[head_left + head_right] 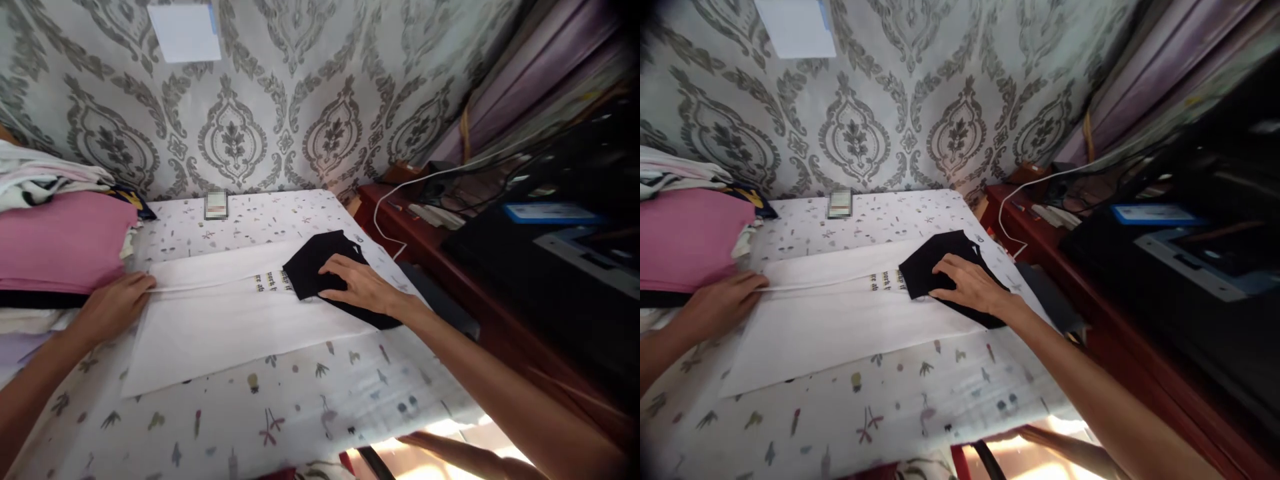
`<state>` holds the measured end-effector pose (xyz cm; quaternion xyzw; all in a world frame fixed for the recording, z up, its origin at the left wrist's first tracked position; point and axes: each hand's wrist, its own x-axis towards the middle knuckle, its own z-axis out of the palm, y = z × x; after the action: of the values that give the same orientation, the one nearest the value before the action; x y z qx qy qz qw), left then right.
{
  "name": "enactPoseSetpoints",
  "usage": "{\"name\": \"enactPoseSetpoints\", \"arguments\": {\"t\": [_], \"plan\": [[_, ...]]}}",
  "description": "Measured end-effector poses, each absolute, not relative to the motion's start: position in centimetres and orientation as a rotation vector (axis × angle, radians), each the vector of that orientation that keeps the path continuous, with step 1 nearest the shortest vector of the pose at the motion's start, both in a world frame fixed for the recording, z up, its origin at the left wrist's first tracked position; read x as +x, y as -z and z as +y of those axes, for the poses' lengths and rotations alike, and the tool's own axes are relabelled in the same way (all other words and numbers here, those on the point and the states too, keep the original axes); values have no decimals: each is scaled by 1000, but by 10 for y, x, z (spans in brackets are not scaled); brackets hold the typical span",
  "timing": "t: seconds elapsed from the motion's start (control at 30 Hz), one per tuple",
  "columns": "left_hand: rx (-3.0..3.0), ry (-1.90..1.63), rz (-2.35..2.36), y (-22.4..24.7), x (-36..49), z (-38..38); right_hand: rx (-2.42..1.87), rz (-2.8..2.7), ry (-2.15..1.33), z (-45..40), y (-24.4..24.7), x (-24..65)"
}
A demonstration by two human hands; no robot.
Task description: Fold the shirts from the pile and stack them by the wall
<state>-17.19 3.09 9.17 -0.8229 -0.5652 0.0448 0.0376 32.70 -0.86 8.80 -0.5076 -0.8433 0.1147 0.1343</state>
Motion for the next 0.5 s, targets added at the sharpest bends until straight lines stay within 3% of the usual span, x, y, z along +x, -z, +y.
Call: {"name": "enactPoseSetpoints", "arguments": {"t": [0.27, 0.5], "plan": [[-2509, -118, -1528, -72, -178, 32, -1609, -2265, -212, -57, -58, 337], [-3060, 271, -993, -86, -28, 5, -1619, -2101, -8, -78, -39, 324]]}}
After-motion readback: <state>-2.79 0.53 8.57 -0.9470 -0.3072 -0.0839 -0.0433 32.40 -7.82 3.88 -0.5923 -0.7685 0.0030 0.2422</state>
